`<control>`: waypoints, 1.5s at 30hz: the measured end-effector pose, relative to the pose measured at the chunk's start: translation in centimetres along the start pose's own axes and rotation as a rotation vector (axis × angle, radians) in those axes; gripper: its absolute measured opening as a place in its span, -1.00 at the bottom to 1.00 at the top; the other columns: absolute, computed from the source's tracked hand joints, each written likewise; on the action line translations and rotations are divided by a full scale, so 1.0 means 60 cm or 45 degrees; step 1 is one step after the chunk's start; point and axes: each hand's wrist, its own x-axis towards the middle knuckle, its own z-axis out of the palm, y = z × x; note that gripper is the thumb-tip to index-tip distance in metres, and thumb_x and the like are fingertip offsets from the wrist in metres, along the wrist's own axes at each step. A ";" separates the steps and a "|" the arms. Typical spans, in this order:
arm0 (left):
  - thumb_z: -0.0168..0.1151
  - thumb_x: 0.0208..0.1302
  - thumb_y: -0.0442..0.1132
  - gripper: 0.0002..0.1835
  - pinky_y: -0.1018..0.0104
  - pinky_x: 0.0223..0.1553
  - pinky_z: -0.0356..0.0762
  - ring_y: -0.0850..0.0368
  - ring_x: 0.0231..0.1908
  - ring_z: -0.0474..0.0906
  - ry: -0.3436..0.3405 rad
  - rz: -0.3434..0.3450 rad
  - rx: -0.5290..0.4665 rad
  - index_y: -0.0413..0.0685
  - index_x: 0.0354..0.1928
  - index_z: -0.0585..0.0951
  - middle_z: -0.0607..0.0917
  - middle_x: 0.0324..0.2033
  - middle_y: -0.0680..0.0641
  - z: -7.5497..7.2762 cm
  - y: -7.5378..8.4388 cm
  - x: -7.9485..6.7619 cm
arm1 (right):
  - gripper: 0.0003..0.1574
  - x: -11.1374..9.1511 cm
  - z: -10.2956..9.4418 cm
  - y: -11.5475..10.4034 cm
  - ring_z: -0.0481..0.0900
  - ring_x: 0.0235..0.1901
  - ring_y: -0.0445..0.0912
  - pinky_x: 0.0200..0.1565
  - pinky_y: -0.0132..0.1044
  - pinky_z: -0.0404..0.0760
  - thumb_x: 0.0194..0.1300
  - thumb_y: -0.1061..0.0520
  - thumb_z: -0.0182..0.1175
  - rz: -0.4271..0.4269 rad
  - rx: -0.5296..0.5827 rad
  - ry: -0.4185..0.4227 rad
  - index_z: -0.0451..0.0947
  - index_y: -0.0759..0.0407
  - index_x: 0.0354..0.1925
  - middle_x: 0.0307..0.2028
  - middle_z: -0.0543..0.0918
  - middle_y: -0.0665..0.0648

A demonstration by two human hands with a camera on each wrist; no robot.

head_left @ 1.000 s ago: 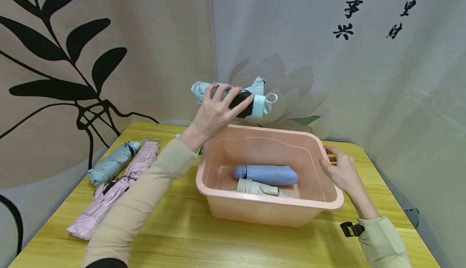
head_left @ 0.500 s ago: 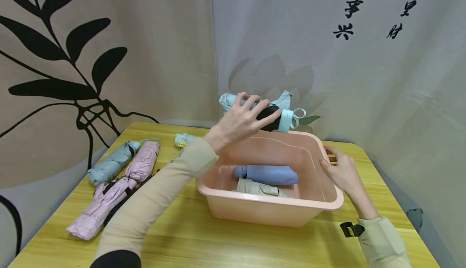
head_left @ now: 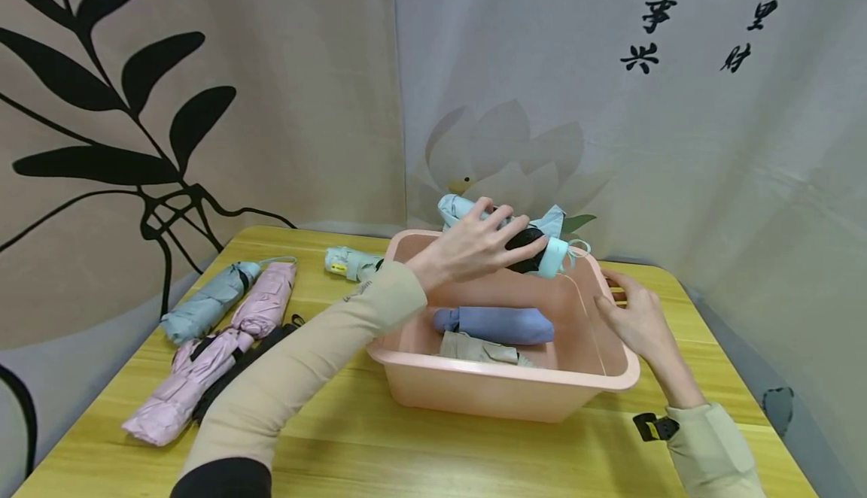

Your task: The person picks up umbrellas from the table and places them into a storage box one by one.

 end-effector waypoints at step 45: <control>0.10 0.18 0.09 -0.41 0.15 -0.08 0.43 0.04 0.00 0.44 -0.421 0.407 -0.186 0.27 0.26 0.24 0.49 0.05 0.02 0.054 0.103 0.015 | -0.40 -0.002 0.002 -0.002 0.56 -0.09 0.28 -0.18 0.06 0.60 0.28 0.10 -0.02 -0.037 -0.040 0.060 0.26 0.35 0.23 0.02 0.50 0.46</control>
